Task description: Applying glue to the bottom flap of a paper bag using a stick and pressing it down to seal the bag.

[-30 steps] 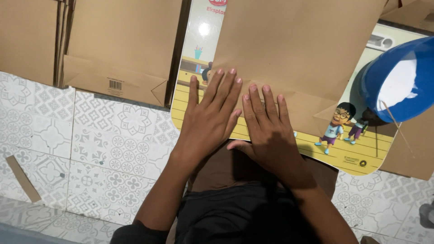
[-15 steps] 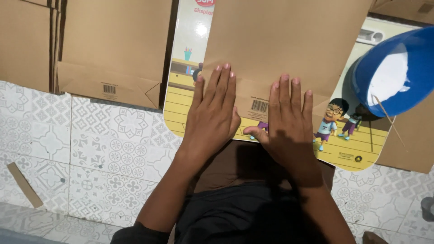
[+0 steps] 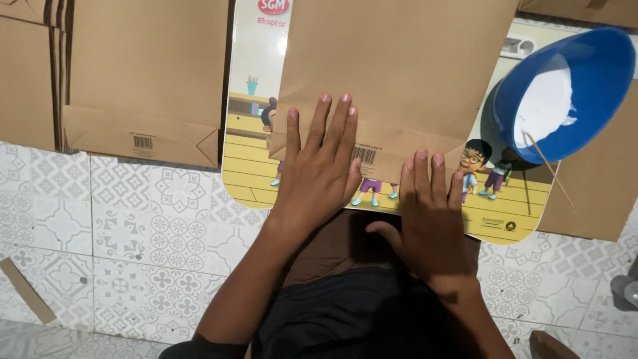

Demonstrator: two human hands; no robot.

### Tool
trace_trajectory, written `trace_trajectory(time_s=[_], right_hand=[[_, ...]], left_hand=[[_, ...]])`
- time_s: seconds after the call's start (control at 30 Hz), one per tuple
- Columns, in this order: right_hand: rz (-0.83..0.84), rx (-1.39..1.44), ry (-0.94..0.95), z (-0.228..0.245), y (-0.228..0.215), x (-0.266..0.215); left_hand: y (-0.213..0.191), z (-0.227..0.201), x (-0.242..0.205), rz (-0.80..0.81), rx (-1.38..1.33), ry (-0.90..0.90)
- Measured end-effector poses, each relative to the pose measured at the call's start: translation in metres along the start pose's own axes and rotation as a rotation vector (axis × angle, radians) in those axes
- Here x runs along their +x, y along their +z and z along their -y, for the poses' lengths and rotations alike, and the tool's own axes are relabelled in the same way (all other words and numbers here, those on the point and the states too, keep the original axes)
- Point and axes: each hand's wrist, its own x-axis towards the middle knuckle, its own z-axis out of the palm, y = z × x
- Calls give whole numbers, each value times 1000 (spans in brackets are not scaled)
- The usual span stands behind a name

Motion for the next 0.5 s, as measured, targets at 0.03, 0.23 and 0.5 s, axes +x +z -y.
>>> trace_trajectory(time_s=[0.03, 0.23, 0.5], right_hand=[[2, 1, -6, 0, 0, -2], [-1, 76, 0, -2, 7, -8], [-2, -5, 9, -12, 4, -24]], left_hand=[[0, -3, 2, 22, -30, 3], [11, -33, 12, 114, -56, 148], [12, -40, 12, -8, -23, 143]])
